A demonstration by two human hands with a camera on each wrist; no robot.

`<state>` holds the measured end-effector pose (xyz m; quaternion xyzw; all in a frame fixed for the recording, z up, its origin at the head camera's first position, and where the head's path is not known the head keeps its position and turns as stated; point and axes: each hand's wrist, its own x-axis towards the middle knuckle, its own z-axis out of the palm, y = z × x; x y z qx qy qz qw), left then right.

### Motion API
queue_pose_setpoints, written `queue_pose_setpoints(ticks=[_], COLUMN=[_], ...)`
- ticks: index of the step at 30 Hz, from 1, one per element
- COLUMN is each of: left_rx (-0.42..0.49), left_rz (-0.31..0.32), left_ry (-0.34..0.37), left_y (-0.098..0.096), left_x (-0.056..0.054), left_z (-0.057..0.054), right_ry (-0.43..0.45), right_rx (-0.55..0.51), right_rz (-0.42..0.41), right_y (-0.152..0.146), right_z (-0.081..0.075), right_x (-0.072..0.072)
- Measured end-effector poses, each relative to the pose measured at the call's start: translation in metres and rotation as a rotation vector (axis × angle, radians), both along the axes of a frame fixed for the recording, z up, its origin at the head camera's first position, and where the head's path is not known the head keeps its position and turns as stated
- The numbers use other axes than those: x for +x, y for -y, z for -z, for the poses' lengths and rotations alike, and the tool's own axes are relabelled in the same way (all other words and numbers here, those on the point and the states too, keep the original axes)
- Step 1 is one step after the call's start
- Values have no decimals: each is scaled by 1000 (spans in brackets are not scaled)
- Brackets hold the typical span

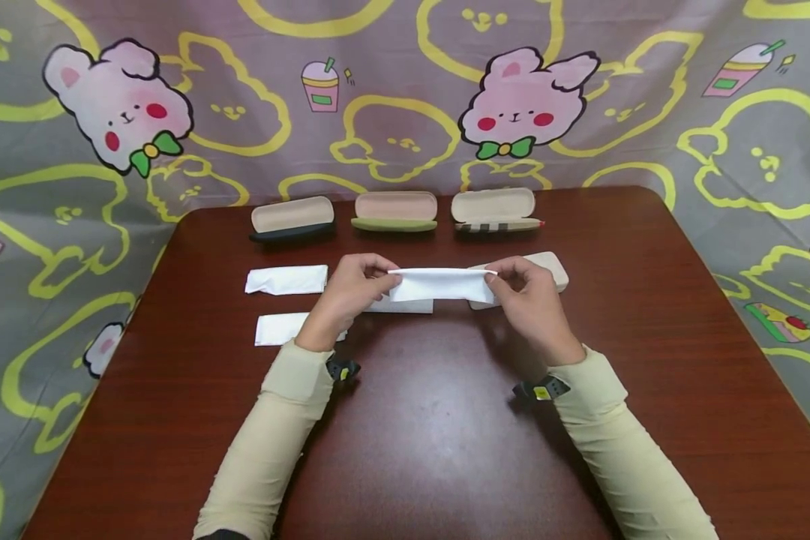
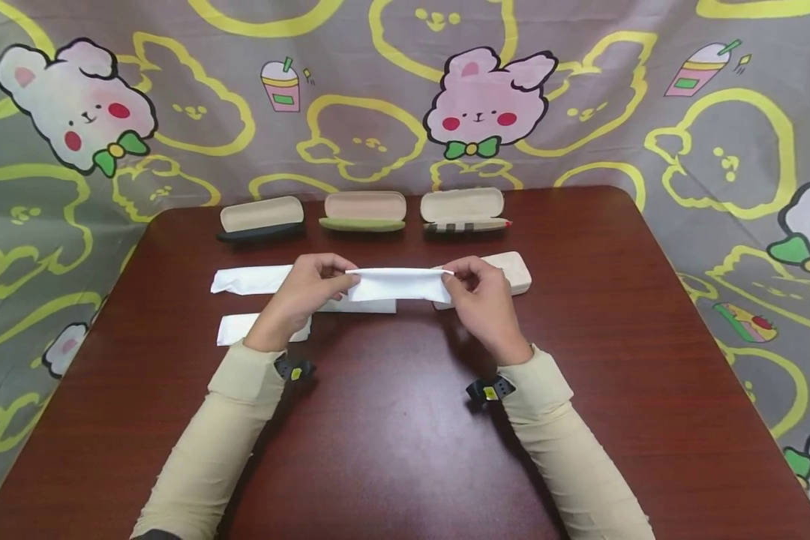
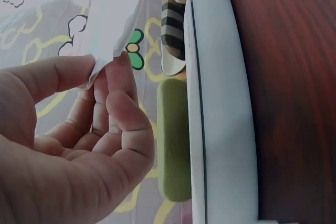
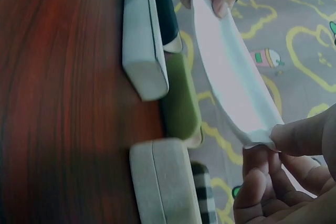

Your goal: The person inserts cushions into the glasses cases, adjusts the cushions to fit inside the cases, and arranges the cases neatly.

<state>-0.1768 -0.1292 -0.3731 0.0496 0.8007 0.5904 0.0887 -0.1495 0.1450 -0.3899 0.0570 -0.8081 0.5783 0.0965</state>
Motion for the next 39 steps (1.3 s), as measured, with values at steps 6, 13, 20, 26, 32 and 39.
queue_pose_setpoints(ticks=[6,13,20,26,32,39], left_rx=[-5,-54,-93,-83,-85,-91], left_rz=[-2,-6,-2,-11,-21,-38], left_ry=[-38,-78,-105,-81,-48,-49], left_y=[-13,-26,-43,-59,-71,-79], left_x=[-8,-18,-32,-40,-46,-52], left_z=[0,0,-3,-3,-5,-8], right_ry=[-49,-41,-25,2,-12,24], right_rx=[72,127,150,163,184,132], right_rz=[62,93,123,155,161,158], right_y=[-12,-25,-39,-50,-59,-69], right_z=[1,2,2,2,-4,-6], right_x=[-8,-17,-28,-37,-46,-54])
